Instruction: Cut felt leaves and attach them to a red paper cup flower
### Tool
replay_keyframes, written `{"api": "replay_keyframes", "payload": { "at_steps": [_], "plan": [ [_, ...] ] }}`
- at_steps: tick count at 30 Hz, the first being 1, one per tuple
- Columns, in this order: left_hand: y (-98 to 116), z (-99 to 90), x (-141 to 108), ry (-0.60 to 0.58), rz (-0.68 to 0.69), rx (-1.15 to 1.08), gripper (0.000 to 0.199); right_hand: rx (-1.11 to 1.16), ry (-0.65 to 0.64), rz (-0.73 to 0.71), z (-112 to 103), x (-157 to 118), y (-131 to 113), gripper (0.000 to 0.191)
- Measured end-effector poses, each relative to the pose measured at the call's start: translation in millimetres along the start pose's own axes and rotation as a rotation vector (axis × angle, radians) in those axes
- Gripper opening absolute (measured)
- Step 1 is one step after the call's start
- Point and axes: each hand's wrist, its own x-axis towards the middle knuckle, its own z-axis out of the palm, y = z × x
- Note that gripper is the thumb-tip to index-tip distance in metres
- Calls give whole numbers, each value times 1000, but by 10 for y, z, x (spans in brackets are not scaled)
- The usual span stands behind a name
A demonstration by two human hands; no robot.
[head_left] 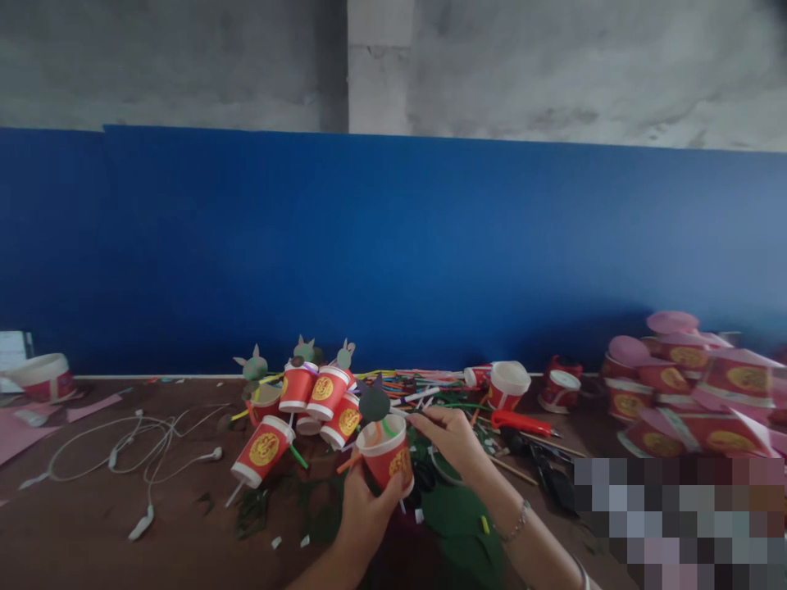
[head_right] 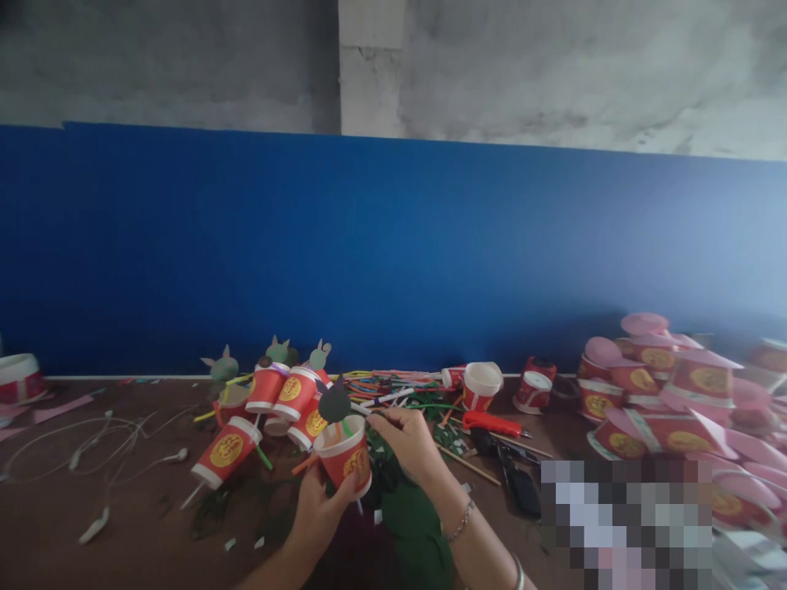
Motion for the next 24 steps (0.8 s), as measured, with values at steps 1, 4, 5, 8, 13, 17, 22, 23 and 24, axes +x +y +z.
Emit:
{"api": "replay_keyframes", "payload": {
  "at_steps": [1,4,5,8,13,17,22,23,24],
  "plan": [
    [-6,0,8,6,-9,-13,33,-10,-31,-12,-12,-1,-21,38],
    [-7,6,17,22,-29,-44,33,-50,-64,-56,-50,-5,-59,39],
    [0,9,14,16,-38,-52,33,-63,-50,-71,-61,-6,-61,40],
    [26,16,-6,-8,-52,-87,33,-97,-18,-134,-90,-11,-44,42],
    [2,11,-23,-15,-56,-109,38,-162,-80,-183,-132,-9,-10,41],
    [-69,1,5,43,-39,-104,38,-180,-124,-107,-139,-3,-30,35],
    [-79,-1,20,18,-52,-133,38,-95,-105,-155,-134,6,-57,29],
    [-67,0,16,10,-56,-139,39,-79,-97,-147,-132,11,-52,29],
    [-54,1,11,4,-61,-142,40,-68,-85,-125,-130,15,-43,30]
  ]
}}
